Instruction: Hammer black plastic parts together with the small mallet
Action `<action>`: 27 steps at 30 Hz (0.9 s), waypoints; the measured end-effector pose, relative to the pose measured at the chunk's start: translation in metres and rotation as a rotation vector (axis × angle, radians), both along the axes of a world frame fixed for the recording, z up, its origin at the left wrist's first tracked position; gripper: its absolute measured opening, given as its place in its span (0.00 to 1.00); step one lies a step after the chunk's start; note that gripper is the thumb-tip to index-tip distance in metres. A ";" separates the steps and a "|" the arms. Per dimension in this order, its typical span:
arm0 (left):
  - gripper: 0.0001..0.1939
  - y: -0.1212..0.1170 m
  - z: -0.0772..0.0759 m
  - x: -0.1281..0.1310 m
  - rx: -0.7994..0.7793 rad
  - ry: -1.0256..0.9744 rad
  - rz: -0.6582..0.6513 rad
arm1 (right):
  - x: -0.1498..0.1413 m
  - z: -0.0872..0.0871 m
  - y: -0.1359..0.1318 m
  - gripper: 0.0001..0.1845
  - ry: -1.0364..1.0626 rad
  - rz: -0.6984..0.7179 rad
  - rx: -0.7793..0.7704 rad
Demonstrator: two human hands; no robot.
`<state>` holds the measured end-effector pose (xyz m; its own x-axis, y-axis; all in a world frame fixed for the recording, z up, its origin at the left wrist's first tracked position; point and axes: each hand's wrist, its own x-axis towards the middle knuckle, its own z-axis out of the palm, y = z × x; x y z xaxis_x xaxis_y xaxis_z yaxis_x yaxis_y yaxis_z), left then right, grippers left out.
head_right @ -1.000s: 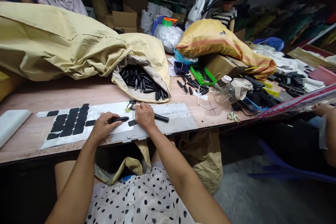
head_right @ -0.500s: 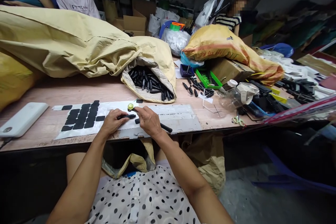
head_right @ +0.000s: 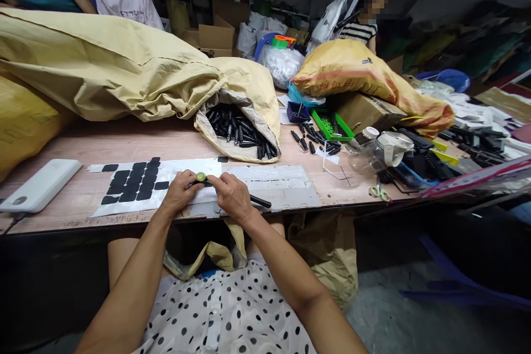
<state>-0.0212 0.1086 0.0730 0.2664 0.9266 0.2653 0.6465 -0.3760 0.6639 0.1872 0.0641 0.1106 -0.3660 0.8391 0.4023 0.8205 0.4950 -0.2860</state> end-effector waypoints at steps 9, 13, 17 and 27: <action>0.10 0.001 -0.004 0.002 -0.003 -0.004 0.014 | 0.006 -0.002 -0.001 0.21 0.022 -0.075 -0.010; 0.10 0.001 -0.004 0.002 -0.014 0.012 0.026 | 0.010 -0.005 -0.003 0.20 -0.018 -0.065 -0.047; 0.10 0.001 -0.003 0.003 -0.026 0.015 0.033 | 0.016 -0.005 0.004 0.21 0.004 -0.123 -0.034; 0.11 -0.005 0.005 0.005 -0.026 0.026 0.043 | 0.030 -0.006 0.045 0.19 -0.151 -0.237 -0.123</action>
<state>-0.0164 0.1032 0.0777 0.2326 0.9439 0.2345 0.6791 -0.3302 0.6556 0.2173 0.1089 0.1043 -0.2024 0.9472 0.2485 0.9467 0.2542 -0.1979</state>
